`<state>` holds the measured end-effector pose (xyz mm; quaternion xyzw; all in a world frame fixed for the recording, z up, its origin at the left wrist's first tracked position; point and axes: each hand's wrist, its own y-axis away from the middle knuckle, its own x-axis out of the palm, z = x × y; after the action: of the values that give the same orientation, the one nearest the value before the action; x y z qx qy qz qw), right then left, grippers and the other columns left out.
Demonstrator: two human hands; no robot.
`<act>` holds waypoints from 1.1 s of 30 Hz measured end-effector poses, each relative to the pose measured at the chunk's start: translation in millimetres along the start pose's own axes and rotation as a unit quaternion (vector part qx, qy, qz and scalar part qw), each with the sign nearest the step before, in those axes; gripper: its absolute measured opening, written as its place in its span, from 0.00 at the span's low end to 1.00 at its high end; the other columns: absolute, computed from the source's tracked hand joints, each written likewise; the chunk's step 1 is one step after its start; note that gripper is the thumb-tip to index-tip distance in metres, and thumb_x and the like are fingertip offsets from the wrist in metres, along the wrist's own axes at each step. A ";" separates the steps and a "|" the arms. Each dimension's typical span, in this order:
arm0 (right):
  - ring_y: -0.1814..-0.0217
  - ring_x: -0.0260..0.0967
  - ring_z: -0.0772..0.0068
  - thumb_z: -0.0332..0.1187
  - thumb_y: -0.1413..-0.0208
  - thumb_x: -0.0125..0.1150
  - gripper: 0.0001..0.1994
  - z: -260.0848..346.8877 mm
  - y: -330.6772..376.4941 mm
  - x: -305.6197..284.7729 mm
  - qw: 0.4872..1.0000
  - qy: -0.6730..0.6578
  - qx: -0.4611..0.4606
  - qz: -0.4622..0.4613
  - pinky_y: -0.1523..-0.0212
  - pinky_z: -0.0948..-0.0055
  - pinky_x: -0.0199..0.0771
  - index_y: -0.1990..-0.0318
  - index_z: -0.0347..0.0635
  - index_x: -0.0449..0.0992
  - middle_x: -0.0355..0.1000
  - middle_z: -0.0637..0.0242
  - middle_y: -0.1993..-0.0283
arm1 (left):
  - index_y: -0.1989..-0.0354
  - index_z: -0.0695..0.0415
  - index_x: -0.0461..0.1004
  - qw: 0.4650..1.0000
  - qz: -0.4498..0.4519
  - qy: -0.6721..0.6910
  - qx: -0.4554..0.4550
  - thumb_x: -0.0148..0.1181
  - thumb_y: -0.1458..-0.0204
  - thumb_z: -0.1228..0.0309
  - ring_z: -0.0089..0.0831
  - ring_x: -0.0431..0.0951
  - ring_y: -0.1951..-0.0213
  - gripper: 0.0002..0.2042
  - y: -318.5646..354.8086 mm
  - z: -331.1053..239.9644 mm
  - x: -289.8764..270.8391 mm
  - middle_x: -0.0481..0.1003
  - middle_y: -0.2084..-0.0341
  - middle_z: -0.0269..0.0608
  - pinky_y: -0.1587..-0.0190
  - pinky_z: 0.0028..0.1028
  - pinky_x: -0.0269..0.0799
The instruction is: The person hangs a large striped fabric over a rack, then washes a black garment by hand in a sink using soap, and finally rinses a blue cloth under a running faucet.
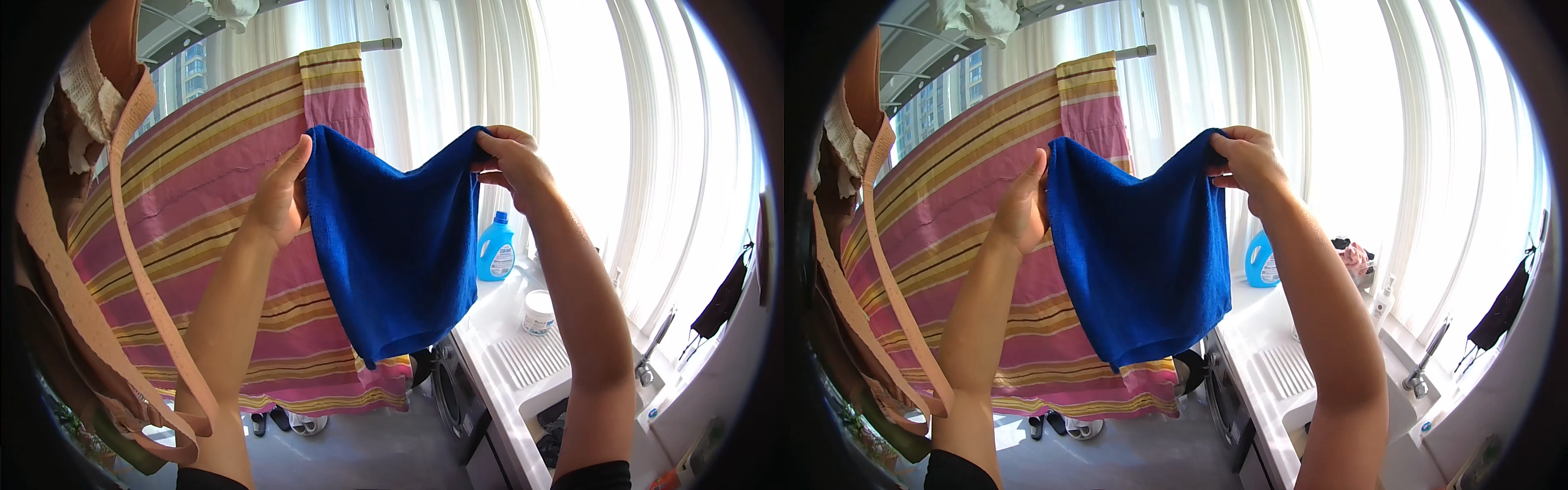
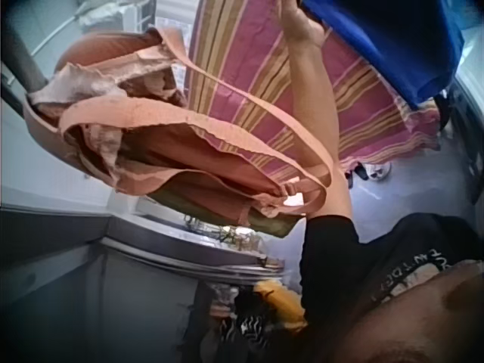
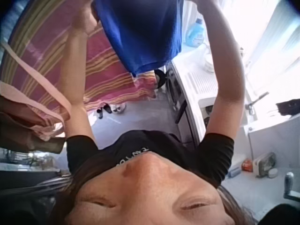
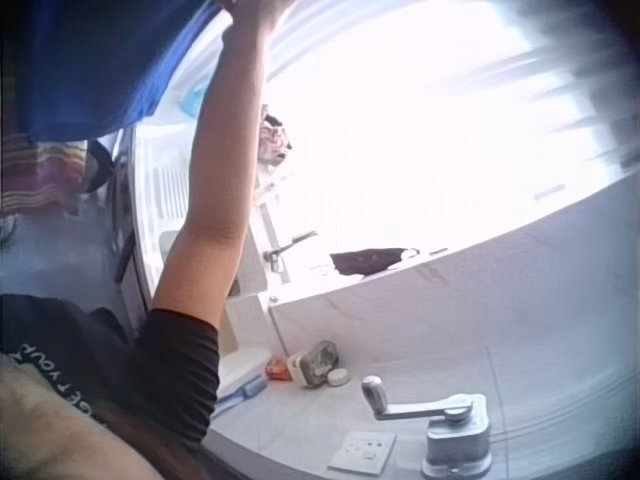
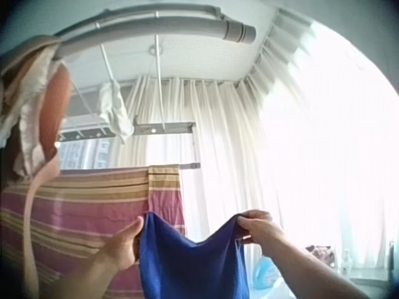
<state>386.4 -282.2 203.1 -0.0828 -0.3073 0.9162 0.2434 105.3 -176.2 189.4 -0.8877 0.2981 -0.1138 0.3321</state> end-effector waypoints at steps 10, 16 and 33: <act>0.77 0.75 0.74 0.36 0.50 0.65 0.31 -22.0 -47.8 63.1 0.963 -0.071 -0.091 0.242 0.78 0.76 0.77 0.40 0.34 0.64 0.76 0.57 0.69 | 0.31 0.63 0.36 0.988 0.018 -0.151 -0.012 0.62 0.51 0.77 0.38 0.68 0.44 0.45 -15.7 7.4 21.5 0.66 0.44 0.52 0.39 0.34 0.61; 0.87 0.66 0.77 0.44 0.53 0.70 0.27 -63.9 -25.9 101.6 0.873 -0.018 -0.005 0.487 0.85 0.82 0.64 0.52 0.33 0.71 0.71 0.64 0.81 | 0.31 0.50 0.48 0.994 0.016 -0.105 0.005 0.50 0.46 0.83 0.29 0.70 0.47 0.34 -25.8 -20.0 12.7 0.68 0.45 0.41 0.41 0.28 0.64; 0.66 0.77 0.61 0.21 0.52 0.49 0.16 -1.6 -93.5 127.4 0.932 -0.190 -0.309 0.020 0.65 0.71 0.77 0.54 0.32 0.71 0.76 0.53 0.70 | 0.35 0.62 0.56 0.784 -0.047 -0.602 0.142 0.62 0.57 0.82 0.31 0.73 0.50 0.36 8.4 -111.0 35.8 0.70 0.48 0.45 0.46 0.29 0.69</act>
<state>313.2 -153.3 258.0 0.0156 -0.6139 0.7794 0.1246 85.6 -260.9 267.7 -0.7316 -0.0244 0.3872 0.5605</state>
